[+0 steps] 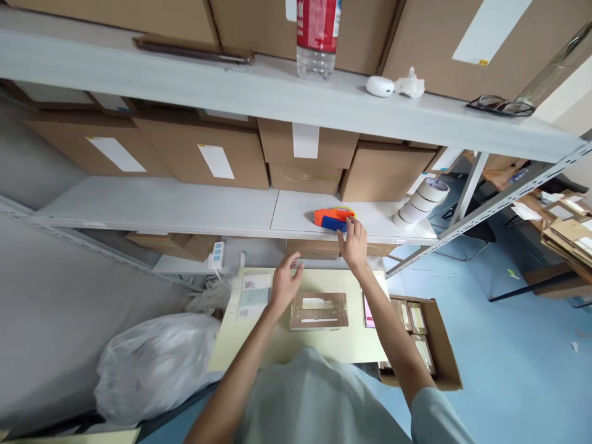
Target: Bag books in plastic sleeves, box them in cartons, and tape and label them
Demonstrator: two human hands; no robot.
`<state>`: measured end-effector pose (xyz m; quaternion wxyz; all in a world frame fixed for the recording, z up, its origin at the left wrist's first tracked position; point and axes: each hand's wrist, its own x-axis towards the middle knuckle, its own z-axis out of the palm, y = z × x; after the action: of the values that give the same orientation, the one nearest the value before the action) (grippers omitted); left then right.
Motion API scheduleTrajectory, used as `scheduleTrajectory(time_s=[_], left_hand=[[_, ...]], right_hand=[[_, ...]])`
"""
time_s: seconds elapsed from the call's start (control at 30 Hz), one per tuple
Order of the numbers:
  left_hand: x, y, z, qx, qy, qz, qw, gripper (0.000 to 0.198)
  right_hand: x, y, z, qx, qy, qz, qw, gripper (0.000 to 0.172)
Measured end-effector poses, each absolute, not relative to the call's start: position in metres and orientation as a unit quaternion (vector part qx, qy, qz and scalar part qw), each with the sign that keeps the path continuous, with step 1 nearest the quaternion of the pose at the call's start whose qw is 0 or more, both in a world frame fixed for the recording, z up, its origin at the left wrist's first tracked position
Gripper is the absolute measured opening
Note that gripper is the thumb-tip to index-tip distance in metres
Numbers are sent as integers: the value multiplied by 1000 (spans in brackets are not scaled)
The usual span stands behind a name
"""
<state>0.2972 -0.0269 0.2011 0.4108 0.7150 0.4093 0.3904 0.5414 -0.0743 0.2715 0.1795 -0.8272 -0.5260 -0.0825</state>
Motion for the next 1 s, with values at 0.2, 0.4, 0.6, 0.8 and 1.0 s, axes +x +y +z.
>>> scheduleTrajectory(time_s=[0.2, 0.4, 0.6, 0.8, 1.0], left_hand=[[237, -79, 109, 606, 566, 297, 473, 32], [240, -128, 84, 619, 565, 232, 494, 34], [278, -154, 82, 677, 615, 223, 337, 62], [281, -152, 75, 605, 669, 264, 342, 43], [251, -140, 75, 572, 638, 286, 429, 34]], right_hand=[[513, -181, 191, -863, -456, 37, 212, 58], [473, -253, 123, -891, -355, 187, 211, 56], [433, -261, 81, -873, -325, 127, 341, 90], [435, -257, 71, -867, -263, 141, 400, 76], [447, -272, 76, -813, -188, 232, 500, 62]])
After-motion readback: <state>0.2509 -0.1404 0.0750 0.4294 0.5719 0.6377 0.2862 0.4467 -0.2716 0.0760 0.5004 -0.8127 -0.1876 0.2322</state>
